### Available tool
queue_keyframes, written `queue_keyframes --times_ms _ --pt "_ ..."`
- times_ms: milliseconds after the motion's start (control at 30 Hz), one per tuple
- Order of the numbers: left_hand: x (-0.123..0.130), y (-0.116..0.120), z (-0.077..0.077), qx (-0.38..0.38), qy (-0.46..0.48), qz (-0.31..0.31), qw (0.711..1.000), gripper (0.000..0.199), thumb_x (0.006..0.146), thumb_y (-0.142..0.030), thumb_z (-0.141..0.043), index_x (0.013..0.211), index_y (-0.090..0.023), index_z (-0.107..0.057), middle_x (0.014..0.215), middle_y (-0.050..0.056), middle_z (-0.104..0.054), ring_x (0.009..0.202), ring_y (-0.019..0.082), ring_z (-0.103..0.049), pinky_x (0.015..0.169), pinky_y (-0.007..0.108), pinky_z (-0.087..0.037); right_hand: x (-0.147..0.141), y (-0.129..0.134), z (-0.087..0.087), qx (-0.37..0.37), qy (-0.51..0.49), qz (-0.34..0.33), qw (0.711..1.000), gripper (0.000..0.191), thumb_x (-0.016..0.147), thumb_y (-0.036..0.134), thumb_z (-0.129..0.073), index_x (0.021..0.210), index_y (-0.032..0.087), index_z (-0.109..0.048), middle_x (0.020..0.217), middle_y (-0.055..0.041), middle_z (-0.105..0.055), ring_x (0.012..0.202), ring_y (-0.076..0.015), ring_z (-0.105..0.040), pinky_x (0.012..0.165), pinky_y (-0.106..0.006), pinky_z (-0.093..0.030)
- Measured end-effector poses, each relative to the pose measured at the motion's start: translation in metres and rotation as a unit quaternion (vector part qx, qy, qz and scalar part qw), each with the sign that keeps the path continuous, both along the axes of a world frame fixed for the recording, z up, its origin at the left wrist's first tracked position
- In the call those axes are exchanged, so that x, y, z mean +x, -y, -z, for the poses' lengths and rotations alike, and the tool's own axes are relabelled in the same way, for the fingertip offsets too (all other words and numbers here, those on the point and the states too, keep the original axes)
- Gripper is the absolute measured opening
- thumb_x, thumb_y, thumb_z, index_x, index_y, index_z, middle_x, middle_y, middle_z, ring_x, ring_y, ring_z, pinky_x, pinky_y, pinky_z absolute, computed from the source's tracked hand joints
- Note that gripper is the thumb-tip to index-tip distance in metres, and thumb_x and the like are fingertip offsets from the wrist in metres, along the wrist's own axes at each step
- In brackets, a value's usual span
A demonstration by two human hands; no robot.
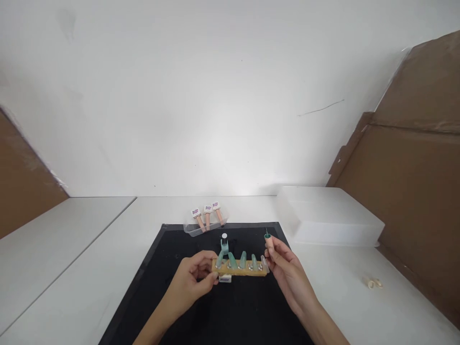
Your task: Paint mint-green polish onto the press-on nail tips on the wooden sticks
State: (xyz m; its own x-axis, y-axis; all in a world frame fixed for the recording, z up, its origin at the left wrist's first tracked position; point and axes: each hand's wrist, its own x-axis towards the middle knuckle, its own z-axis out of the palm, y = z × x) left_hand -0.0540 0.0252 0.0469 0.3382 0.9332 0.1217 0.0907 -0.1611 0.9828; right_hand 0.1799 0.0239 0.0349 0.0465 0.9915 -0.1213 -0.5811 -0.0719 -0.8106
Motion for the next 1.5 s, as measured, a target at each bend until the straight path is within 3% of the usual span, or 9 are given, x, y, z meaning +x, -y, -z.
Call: queue_keyframes --times_ms 200,500,667,867,1033,1200,1333,1500 --pt "0.005 -0.001 0.001 -0.036 0.094 -0.053 0.993 0.028 0.067 -0.035 -0.07 0.084 -0.016 -0.06 0.069 0.003 -0.067 0.062 0.015 -0.06 0.057 0.024 -0.051 -0.003 -0.002 0.002 -0.023 -0.011 -0.039 0.999 0.031 0.071 0.032 -0.077 0.1 0.025 -0.07 0.085 -0.0017 -0.062 0.073 -0.0128 -0.052 0.063 -0.023 -0.047" --pt "0.013 0.0 -0.001 -0.081 0.144 -0.101 0.981 0.037 0.063 -0.039 -0.074 0.086 -0.017 -0.056 0.071 0.002 -0.068 0.066 0.017 -0.065 0.058 0.026 -0.052 -0.005 0.001 0.002 -0.059 0.002 -0.078 0.995 0.03 0.074 0.03 -0.074 0.103 0.024 -0.069 0.093 -0.0022 -0.062 0.077 -0.0138 -0.056 0.063 -0.023 -0.05" --pt "0.014 0.002 0.003 -0.113 0.187 -0.055 0.974 0.032 0.07 -0.038 -0.069 0.091 -0.019 -0.053 0.072 0.0 -0.065 0.066 0.016 -0.062 0.062 0.027 -0.049 -0.007 0.001 0.003 -0.059 -0.009 -0.071 0.996 0.031 0.068 0.024 -0.079 0.098 0.022 -0.071 0.096 -0.0025 -0.063 0.08 -0.0143 -0.059 0.067 -0.024 -0.052" --pt "0.016 0.006 0.008 -0.149 0.287 0.033 0.946 0.037 0.073 -0.037 -0.069 0.103 -0.02 -0.056 0.08 0.002 -0.062 0.073 0.015 -0.058 0.071 0.028 -0.044 -0.012 0.003 0.001 -0.057 -0.018 -0.088 0.994 0.03 0.065 0.024 -0.081 0.093 0.021 -0.072 0.092 -0.0022 -0.064 0.078 -0.0138 -0.06 0.067 -0.024 -0.052" --pt "0.022 0.011 0.014 -0.175 0.234 0.043 0.955 0.045 0.063 -0.032 -0.078 0.103 -0.022 -0.059 0.075 -0.001 -0.061 0.071 0.013 -0.054 0.071 0.028 -0.04 -0.02 0.008 -0.002 -0.039 0.012 -0.121 0.992 0.029 0.069 0.025 -0.078 0.097 0.021 -0.071 0.094 -0.003 -0.065 0.081 -0.0148 -0.061 0.069 -0.025 -0.052" --pt "0.028 0.016 0.016 -0.175 0.183 0.081 0.964 0.029 0.076 -0.035 -0.066 0.101 -0.023 -0.059 0.077 -0.001 -0.06 0.073 0.014 -0.055 0.075 0.033 -0.041 -0.027 0.014 0.0 -0.038 0.026 -0.145 0.988 0.03 0.069 0.028 -0.079 0.096 0.021 -0.071 0.088 -0.0017 -0.064 0.076 -0.0138 -0.061 0.068 -0.025 -0.052" --pt "0.032 0.018 0.014 -0.172 0.186 0.11 0.961 0.032 0.073 -0.035 -0.069 0.098 -0.019 -0.057 0.078 0.0 -0.058 0.071 0.015 -0.055 0.069 0.032 -0.043 -0.032 0.017 0.001 -0.037 0.027 -0.167 0.985 0.031 0.067 0.029 -0.079 0.095 0.019 -0.07 0.085 -0.0018 -0.063 0.07 -0.0124 -0.06 0.065 -0.025 -0.053" --pt "0.032 0.017 0.015 -0.184 0.187 0.059 0.963 0.03 0.075 -0.037 -0.066 0.098 -0.019 -0.056 0.071 -0.002 -0.055 0.066 0.013 -0.052 0.062 0.027 -0.042 -0.032 0.012 0.001 -0.024 0.05 -0.13 0.99 0.03 0.069 0.034 -0.077 0.092 0.017 -0.068 0.074 -0.0005 -0.06 0.063 -0.0119 -0.057 0.058 -0.024 -0.051"
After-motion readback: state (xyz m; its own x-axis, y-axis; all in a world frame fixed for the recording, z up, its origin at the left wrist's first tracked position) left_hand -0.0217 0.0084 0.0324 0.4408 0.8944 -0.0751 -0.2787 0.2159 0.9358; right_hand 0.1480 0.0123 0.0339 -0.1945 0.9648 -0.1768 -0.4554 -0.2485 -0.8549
